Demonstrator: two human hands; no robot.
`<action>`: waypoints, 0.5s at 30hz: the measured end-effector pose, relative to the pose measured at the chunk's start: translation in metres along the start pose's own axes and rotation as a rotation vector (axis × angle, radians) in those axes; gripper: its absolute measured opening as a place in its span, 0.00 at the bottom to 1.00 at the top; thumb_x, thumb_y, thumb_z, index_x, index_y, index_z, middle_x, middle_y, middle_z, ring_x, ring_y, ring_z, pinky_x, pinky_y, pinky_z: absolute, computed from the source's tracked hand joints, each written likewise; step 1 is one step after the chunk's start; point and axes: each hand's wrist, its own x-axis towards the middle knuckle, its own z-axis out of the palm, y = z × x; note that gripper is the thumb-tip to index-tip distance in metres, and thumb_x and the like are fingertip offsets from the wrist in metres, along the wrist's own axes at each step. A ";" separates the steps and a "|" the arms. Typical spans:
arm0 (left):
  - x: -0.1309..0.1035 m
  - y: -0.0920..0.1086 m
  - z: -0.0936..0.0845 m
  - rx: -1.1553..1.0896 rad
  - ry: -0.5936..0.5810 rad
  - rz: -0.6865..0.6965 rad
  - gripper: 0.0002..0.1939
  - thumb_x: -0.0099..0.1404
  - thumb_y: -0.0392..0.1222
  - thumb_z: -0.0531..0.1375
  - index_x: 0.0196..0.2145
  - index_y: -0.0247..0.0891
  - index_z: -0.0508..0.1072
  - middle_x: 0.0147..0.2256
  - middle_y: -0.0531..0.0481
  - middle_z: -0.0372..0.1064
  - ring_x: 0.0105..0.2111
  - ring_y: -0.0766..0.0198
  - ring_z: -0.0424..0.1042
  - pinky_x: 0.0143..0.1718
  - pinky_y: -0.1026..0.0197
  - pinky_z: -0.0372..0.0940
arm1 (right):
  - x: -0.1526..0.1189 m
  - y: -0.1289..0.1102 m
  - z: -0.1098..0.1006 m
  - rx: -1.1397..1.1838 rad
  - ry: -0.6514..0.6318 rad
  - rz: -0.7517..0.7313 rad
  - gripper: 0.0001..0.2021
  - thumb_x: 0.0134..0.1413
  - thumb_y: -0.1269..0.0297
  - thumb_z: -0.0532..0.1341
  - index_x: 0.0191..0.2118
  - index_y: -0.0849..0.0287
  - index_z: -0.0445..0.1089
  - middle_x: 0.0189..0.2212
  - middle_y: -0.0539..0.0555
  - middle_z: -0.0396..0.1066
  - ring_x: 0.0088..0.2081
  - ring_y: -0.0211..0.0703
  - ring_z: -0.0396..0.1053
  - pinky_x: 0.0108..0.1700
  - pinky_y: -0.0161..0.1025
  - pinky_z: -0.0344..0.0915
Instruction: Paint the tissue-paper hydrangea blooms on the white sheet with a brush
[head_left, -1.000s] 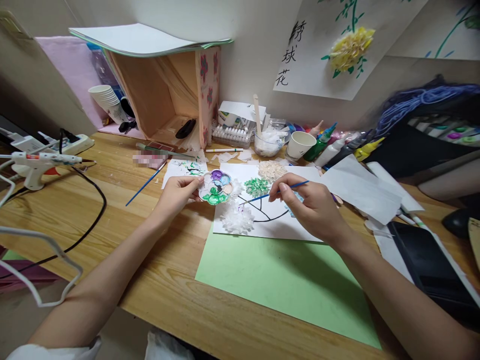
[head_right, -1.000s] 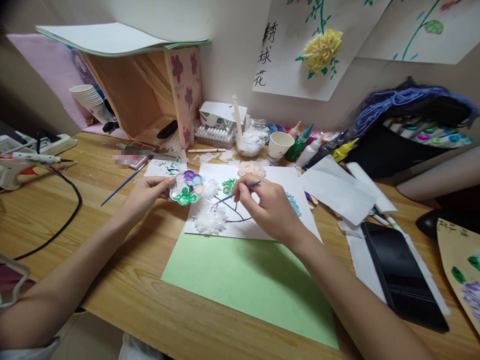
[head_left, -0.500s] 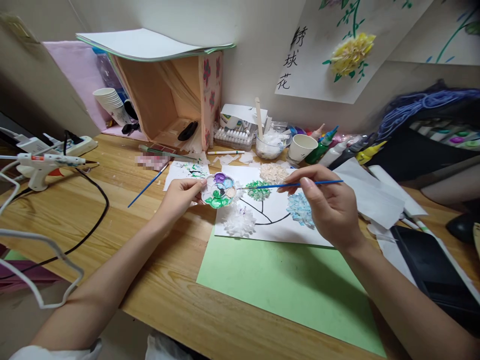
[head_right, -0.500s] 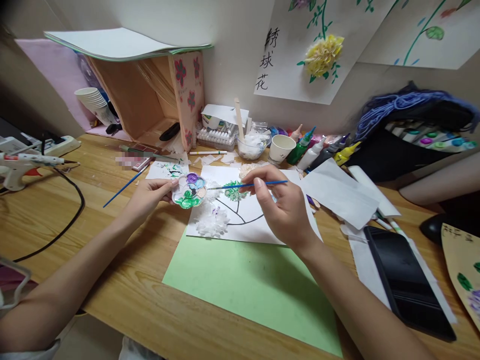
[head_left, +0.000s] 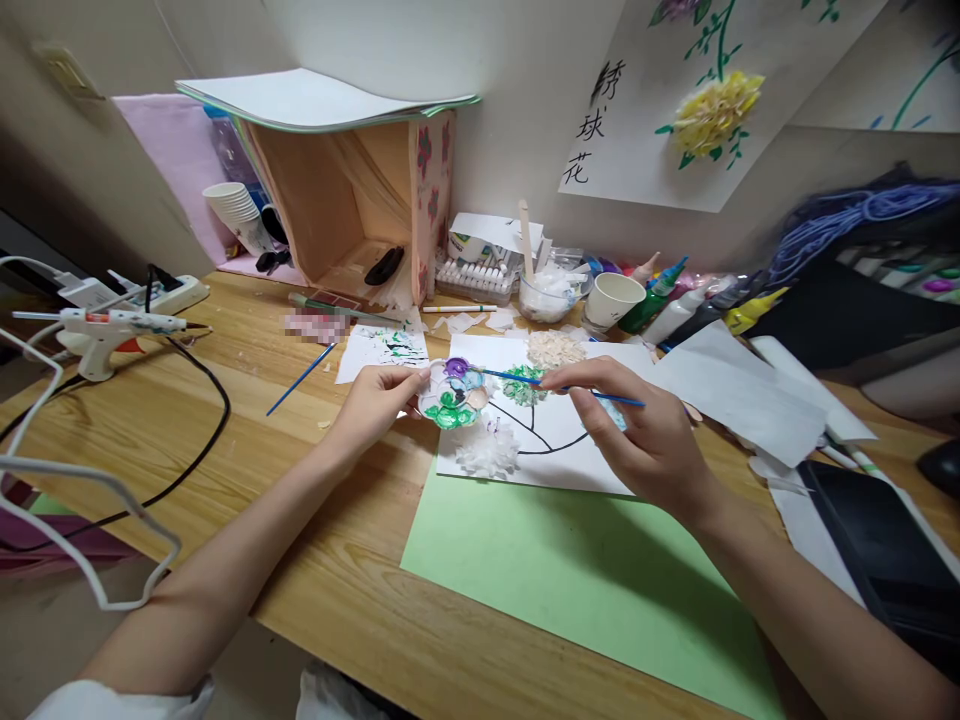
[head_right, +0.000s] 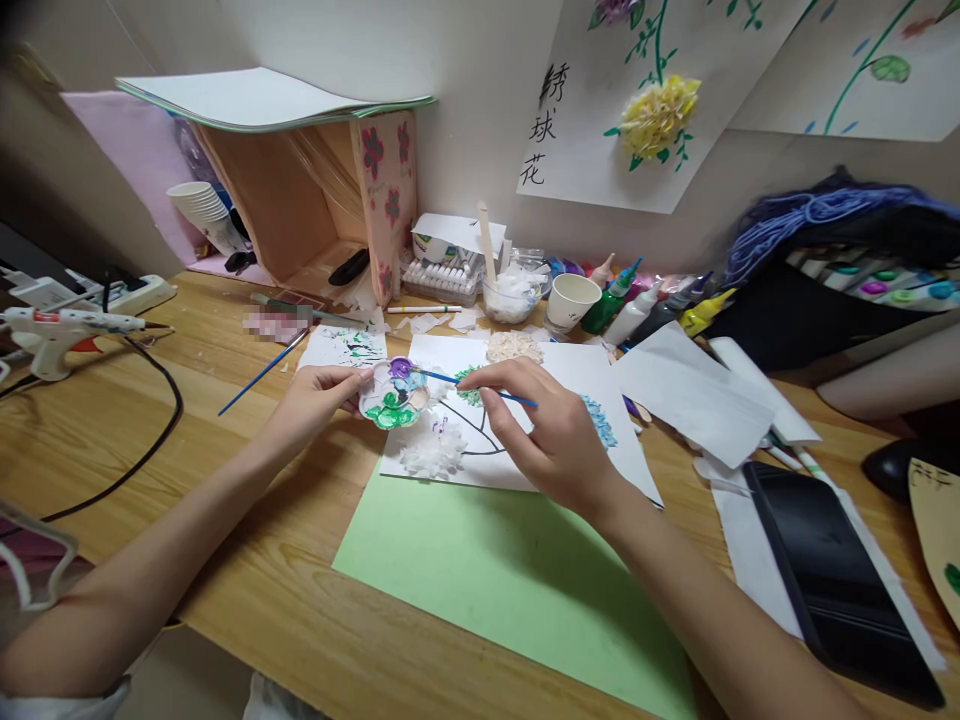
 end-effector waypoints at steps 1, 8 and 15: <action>0.000 0.000 0.000 0.004 -0.001 0.000 0.18 0.55 0.53 0.62 0.22 0.33 0.75 0.18 0.53 0.65 0.20 0.68 0.65 0.24 0.66 0.61 | 0.000 -0.001 -0.001 -0.005 0.006 -0.008 0.09 0.60 0.70 0.53 0.42 0.56 0.69 0.37 0.54 0.74 0.40 0.42 0.71 0.41 0.39 0.66; 0.000 -0.001 0.001 0.007 0.007 -0.002 0.19 0.54 0.54 0.63 0.21 0.34 0.74 0.17 0.53 0.65 0.19 0.68 0.65 0.23 0.67 0.61 | -0.003 -0.002 0.001 0.113 0.075 0.050 0.10 0.61 0.68 0.52 0.42 0.54 0.71 0.36 0.54 0.74 0.39 0.43 0.71 0.41 0.41 0.68; 0.006 0.000 -0.004 -0.054 0.117 -0.065 0.19 0.48 0.55 0.66 0.23 0.34 0.76 0.18 0.53 0.67 0.19 0.67 0.66 0.23 0.66 0.64 | -0.044 0.012 0.019 0.435 0.415 0.346 0.09 0.61 0.66 0.54 0.40 0.54 0.71 0.36 0.53 0.72 0.39 0.42 0.72 0.39 0.41 0.69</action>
